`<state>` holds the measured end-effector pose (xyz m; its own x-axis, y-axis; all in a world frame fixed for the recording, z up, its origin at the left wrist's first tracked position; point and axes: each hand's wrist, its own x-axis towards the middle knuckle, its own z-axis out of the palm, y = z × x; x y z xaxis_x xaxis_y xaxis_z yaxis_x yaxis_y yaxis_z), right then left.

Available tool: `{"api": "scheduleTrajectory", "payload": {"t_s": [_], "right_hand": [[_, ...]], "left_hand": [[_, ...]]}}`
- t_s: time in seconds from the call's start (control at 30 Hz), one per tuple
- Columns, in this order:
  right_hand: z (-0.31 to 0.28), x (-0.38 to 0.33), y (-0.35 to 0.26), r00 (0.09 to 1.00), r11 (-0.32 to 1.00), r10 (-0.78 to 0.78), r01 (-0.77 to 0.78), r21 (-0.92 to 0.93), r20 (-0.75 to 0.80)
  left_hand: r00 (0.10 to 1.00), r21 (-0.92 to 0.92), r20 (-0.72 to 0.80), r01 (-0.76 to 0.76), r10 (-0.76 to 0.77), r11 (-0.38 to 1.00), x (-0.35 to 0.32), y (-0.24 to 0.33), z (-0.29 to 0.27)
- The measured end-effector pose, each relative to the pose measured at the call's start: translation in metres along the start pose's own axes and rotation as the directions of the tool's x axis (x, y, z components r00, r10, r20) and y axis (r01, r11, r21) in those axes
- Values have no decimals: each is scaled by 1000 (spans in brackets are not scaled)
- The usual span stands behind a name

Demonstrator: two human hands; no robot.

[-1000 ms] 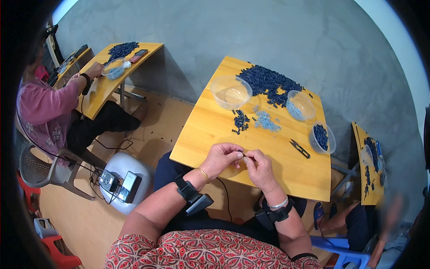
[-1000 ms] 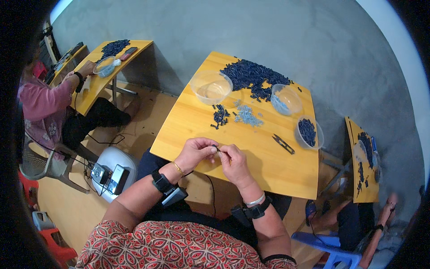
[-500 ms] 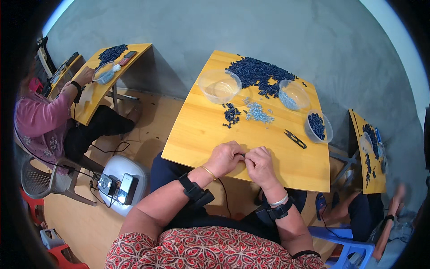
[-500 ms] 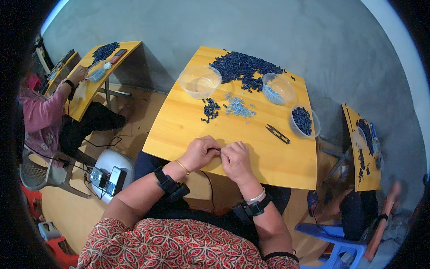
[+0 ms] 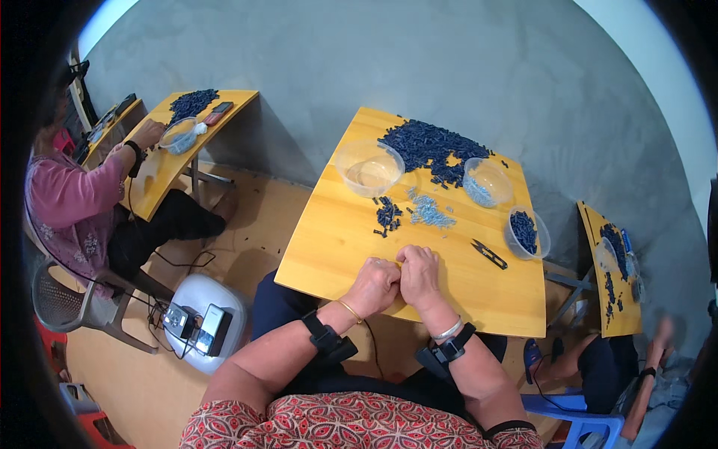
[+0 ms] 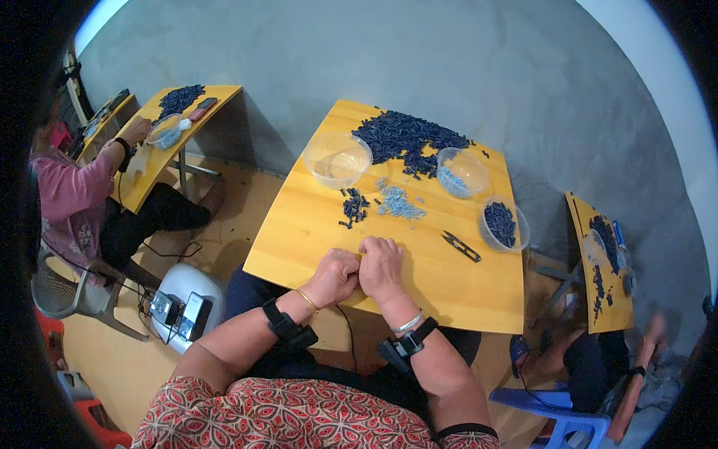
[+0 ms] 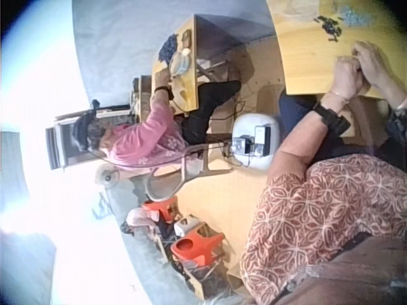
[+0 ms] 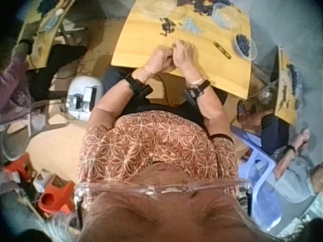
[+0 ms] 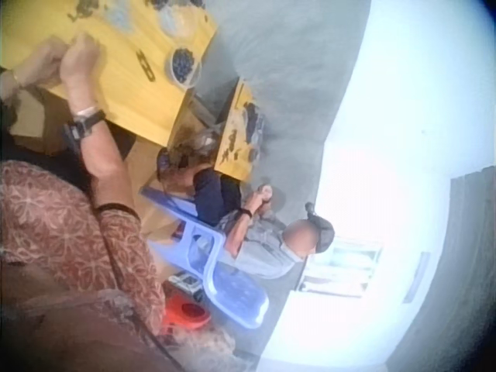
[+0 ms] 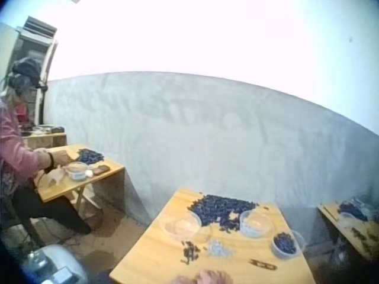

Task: Assembling small blue and grey plastic components at a workshop table.

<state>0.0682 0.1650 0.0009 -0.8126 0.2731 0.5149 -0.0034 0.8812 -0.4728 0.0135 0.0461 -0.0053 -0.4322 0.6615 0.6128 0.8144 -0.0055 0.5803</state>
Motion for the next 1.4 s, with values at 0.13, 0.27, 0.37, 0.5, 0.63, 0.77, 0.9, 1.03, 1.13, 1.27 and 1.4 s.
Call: {"api": "scheduleTrajectory", "payload": {"t_s": [0.13,0.27,0.37,0.5,0.63,0.77,0.9,1.03,1.13,1.27,1.4], "right_hand": [[2,0,-1,1000,998,-22,23,-67,17],[3,-1,4,999,995,1,3,-103,32],[4,0,-1,999,989,11,-4,-145,47],[0,2,-7,1000,985,7,-2,-174,27],[3,-2,0,997,985,41,-29,-170,69],[-17,-11,-8,972,802,218,-227,553,83],[-46,-22,-42,995,866,94,-93,491,22],[-53,-20,-57,996,922,-25,55,383,-82],[-58,-23,-55,984,951,-86,128,283,-154],[-68,-24,-52,994,908,11,36,418,-109],[-74,-28,-54,997,904,-12,43,425,-76]], "left_hand": [[999,11,16,28,-28,1000,-2,-4,1],[1000,-20,-22,-15,15,1000,2,-7,5],[1000,-18,-8,-14,14,1000,3,-10,1],[1000,55,-8,-12,12,998,5,-9,1],[999,99,0,-33,33,995,-2,-5,0],[780,-654,165,545,-604,525,-1,6,-21],[699,-867,192,450,-689,216,7,27,-36],[710,-906,296,421,-639,49,0,44,-31],[720,-899,371,437,-587,-32,-1,51,-35],[767,-897,354,440,-535,38,-6,51,-42],[800,-898,344,433,-492,75,-9,57,-46]]}}
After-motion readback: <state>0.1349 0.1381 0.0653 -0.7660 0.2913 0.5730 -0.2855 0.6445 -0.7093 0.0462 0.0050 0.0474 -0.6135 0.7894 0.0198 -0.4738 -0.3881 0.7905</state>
